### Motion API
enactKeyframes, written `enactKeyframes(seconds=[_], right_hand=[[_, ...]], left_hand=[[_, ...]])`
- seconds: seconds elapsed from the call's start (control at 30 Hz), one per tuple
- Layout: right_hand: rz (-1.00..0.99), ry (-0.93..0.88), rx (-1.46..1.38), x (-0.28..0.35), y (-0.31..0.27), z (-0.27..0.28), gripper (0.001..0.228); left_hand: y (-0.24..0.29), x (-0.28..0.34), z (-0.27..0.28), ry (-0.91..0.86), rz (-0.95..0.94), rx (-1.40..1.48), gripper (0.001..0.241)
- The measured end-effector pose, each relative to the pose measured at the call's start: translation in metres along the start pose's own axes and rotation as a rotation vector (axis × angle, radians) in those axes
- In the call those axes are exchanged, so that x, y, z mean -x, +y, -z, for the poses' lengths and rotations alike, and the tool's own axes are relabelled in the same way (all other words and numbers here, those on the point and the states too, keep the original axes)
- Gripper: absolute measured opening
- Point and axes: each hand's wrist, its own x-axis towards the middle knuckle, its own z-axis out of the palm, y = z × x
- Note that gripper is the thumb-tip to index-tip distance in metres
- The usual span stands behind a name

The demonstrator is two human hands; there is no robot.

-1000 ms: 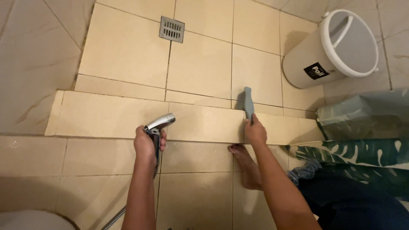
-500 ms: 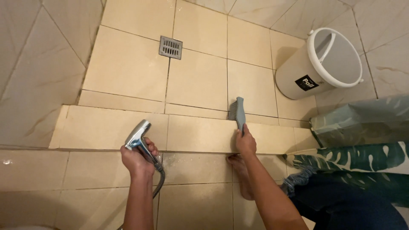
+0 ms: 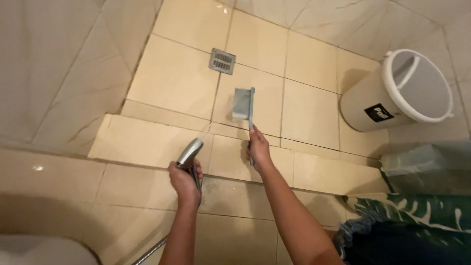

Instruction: The person scrubs the tiled bathroom floor with a brush while simultaneously rinsing the area with a handheld bidet sprayer. They move a white bucket out of the way to access the floor and continue scrubbing and rinsing around the toilet and floor drain.

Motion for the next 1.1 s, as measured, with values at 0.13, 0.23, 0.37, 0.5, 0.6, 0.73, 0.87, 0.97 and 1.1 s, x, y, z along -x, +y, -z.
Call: enactKeyframes(seconds=[0.13,0.23,0.37,0.5,0.6,0.73,0.87,0.97,1.1], right_hand=[[-0.181,-0.154,-0.233,-0.018,-0.012,-0.017,0.03],[-0.24,-0.237,-0.335,-0.011,-0.021,-0.023,0.03],[-0.255,-0.216,-0.293,-0.012,0.0,-0.021,0.034],[-0.03,-0.142,0.04,0.014,0.026,-0.022,0.043],[0.138,-0.144,0.256,0.025,0.049,-0.02,0.05],[0.312,-0.153,0.57,0.038,0.044,-0.014,0.056],[0.375,-0.147,0.68,0.046,0.053,-0.016,0.059],[0.384,-0.143,0.712,0.046,0.048,-0.024,0.064],[0.367,-0.137,0.753,0.052,0.049,-0.025,0.065]], left_hand=[[0.009,0.018,-0.001,0.015,-0.068,-0.058,0.068],[0.014,0.03,0.0,0.054,-0.252,-0.157,0.067],[0.018,0.034,0.003,0.101,-0.38,-0.201,0.067],[0.023,0.017,0.014,0.179,-0.481,-0.203,0.067],[0.055,0.037,0.017,0.239,-0.526,-0.072,0.061],[0.064,0.035,0.028,0.301,-0.587,-0.01,0.06],[0.051,0.018,0.037,0.347,-0.551,0.092,0.056],[0.052,0.015,0.034,0.313,-0.539,0.131,0.055],[0.045,0.014,0.037,0.292,-0.567,0.037,0.058]])
